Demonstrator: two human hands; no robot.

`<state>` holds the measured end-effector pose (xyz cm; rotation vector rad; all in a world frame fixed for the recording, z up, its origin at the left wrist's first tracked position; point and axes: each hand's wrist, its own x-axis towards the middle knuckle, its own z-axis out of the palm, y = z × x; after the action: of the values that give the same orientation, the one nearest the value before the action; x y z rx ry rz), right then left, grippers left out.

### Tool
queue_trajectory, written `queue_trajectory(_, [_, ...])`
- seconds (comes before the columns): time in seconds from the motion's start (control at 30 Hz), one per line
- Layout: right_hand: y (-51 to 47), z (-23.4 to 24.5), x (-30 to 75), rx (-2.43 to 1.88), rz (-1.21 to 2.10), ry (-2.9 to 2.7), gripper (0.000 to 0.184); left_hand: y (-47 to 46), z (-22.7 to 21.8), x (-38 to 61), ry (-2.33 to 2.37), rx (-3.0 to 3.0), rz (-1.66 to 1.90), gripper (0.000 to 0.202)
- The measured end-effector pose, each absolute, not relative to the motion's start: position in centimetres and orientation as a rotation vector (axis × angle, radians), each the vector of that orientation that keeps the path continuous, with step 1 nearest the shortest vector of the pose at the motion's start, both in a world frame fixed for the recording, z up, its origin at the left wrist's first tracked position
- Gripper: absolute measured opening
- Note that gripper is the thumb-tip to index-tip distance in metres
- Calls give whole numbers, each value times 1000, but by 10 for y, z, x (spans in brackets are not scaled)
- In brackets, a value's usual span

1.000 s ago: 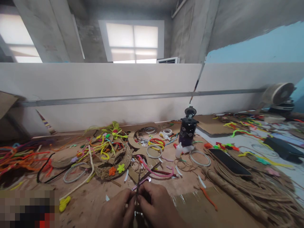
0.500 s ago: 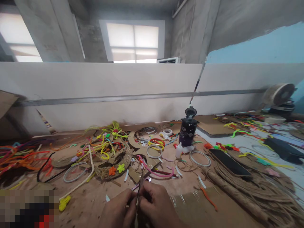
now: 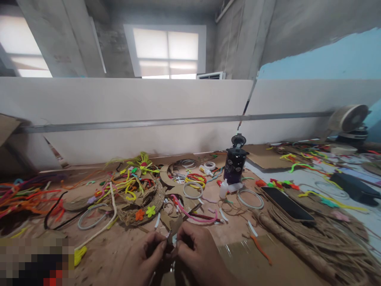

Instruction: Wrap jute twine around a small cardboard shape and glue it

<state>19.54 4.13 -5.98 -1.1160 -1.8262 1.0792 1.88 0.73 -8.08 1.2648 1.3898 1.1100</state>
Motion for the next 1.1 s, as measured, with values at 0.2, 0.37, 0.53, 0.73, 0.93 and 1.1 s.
queue_trajectory(0.2, [44,-64,198,-1142,1038,-1804,6,9,-78,18,1314,1130,1130,35])
queue_trajectory(0.37, [50,-60,203,-1167,991,-1764,8,10,-64,13,1280,1035,1120,41])
queue_trajectory(0.53, [56,-52,207,-1196,961,-1775,6,13,-62,8,1242,951,1138,48])
queue_trajectory(0.73, [64,-47,214,-1246,916,-1674,12,15,-59,3,1251,877,1164,53])
queue_trajectory(0.93, [69,-48,217,-1195,1009,-1596,19,16,-54,-1,1262,847,1189,57])
queue_trajectory(1.1, [55,-51,207,-1061,1016,-1728,22,14,-57,6,1330,998,1272,45])
